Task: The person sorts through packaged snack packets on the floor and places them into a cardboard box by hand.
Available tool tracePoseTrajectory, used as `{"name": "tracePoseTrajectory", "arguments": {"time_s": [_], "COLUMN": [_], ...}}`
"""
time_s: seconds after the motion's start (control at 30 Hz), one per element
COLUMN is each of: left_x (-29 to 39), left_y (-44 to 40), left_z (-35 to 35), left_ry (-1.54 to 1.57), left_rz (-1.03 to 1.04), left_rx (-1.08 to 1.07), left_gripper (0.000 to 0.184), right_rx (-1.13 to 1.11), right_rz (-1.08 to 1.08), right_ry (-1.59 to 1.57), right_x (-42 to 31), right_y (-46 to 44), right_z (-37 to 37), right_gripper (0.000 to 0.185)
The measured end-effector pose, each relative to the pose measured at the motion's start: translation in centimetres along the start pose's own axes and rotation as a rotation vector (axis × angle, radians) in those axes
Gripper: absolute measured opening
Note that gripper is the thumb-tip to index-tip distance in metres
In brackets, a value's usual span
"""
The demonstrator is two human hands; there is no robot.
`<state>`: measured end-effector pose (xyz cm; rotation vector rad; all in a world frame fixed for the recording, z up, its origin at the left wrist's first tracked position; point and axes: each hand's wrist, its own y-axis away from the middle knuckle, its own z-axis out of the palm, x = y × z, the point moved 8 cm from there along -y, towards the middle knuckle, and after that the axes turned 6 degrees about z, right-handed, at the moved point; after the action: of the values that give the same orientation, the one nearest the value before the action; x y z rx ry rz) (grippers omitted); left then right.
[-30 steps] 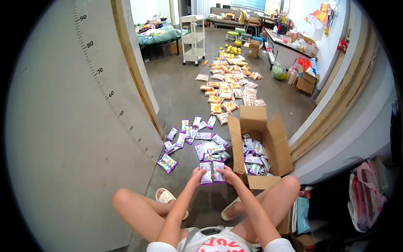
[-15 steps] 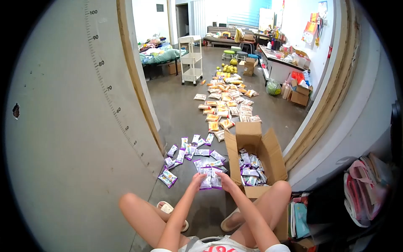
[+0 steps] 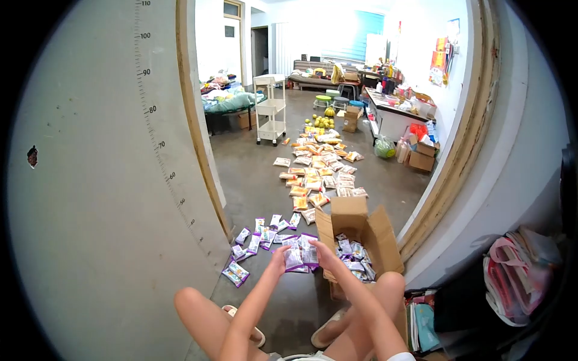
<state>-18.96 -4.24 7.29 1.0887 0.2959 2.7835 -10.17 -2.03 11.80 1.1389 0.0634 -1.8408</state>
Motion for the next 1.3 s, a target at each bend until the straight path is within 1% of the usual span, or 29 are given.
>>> {"name": "tracePoseTrajectory", "arguments": {"time_s": [0.07, 0.1, 0.23, 0.33, 0.43, 0.53, 0.67, 0.73, 0.8, 0.83, 0.93, 0.97, 1.0, 1.07, 1.1, 1.17, 1.2, 1.23, 1.27, 1.3], "left_x": [0.4, 0.5, 1.0, 0.7, 0.8, 1.3, 2.0, 1.9, 1.8, 1.7, 1.4, 0.9, 0.7, -0.1, -0.3, -0.4, -0.7, -1.0, -1.4, -1.5], "left_y": [0.5, 0.6, 1.7, 1.1, 1.2, 1.6, 2.0, 1.3, 0.4, 0.0, -0.7, -1.7, -2.1, -2.6, -1.9, -0.4, -0.6, -0.8, -1.0, -1.3], "left_z": [0.8, 1.1, 1.2, 0.0, -0.3, -0.4, 1.1, 1.1, 1.0, 1.1, 2.6, 2.2, 2.5, 2.9, 4.3, 7.2, 7.2, 7.2, 7.2, 7.1], "left_ry": [0.000, 0.036, 0.082, 0.041, 0.020, 0.010, 0.073, 0.092, 0.082, 0.076, 0.079, 0.073, 0.080, 0.071, 0.072, 0.081, 0.108, 0.136, 0.164, 0.138], "left_rz": [-0.011, -0.019, 0.007, 0.050, 0.083, 0.096, 0.053, 0.036, 0.024, 0.017, 0.000, 0.009, 0.005, 0.006, -0.034, -0.112, -0.122, -0.132, -0.142, -0.091], "left_rx": [0.004, -0.017, 0.092, 0.075, 0.083, 0.146, 0.075, 0.037, 0.043, 0.046, -0.039, -0.066, -0.074, -0.080, -0.114, -0.180, -0.166, -0.154, -0.141, -0.107], "left_gripper": [0.035, 0.031, 0.026, 0.019, 0.018, 0.018, 0.021, 0.023, 0.024, 0.025, 0.025, 0.024, 0.021, 0.021, 0.022, 0.026, 0.028, 0.031, 0.033, 0.036], "right_rx": [-0.025, -0.014, 0.019, -0.007, -0.015, -0.012, 0.010, -0.006, -0.014, 0.019, 0.036, 0.048, 0.032, 0.049, 0.081, 0.155, 0.192, 0.096, 0.147, 0.199], "right_rz": [0.042, 0.029, 0.045, 0.046, 0.028, 0.031, 0.072, 0.049, 0.025, 0.023, -0.055, -0.057, -0.086, -0.127, -0.113, -0.090, -0.079, -0.068, -0.107, -0.144], "right_ry": [0.006, 0.023, 0.009, 0.000, 0.013, 0.028, 0.039, 0.037, 0.029, 0.013, 0.038, 0.024, 0.013, -0.015, -0.025, -0.015, -0.008, -0.013, -0.020, -0.027], "right_x": [0.3, 0.2, 0.7, 1.3, 1.5, 1.2, 0.6, 0.0, -0.7, -0.9, -2.3, -2.6, -3.0, -3.5, -3.2, -3.2, -3.3, -2.8, -2.8, -3.0], "right_y": [-0.6, -0.7, -1.4, -1.7, -1.7, -1.7, -2.4, -2.5, -2.3, -2.0, -0.9, -0.5, -0.1, 0.7, 0.1, 1.2, 1.6, 0.8, 0.8, 1.2], "right_z": [-0.4, -0.6, -1.7, -2.2, -2.1, -1.5, -1.5, -1.6, -1.6, -2.0, -2.3, -2.6, -2.8, -3.8, -5.3, -5.7, -6.2, -6.8, -8.0, -8.4], "right_gripper": [0.027, 0.027, 0.027, 0.028, 0.029, 0.030, 0.031, 0.030, 0.030, 0.030, 0.029, 0.027, 0.028, 0.030, 0.032, 0.032, 0.031, 0.031, 0.031, 0.031]}}
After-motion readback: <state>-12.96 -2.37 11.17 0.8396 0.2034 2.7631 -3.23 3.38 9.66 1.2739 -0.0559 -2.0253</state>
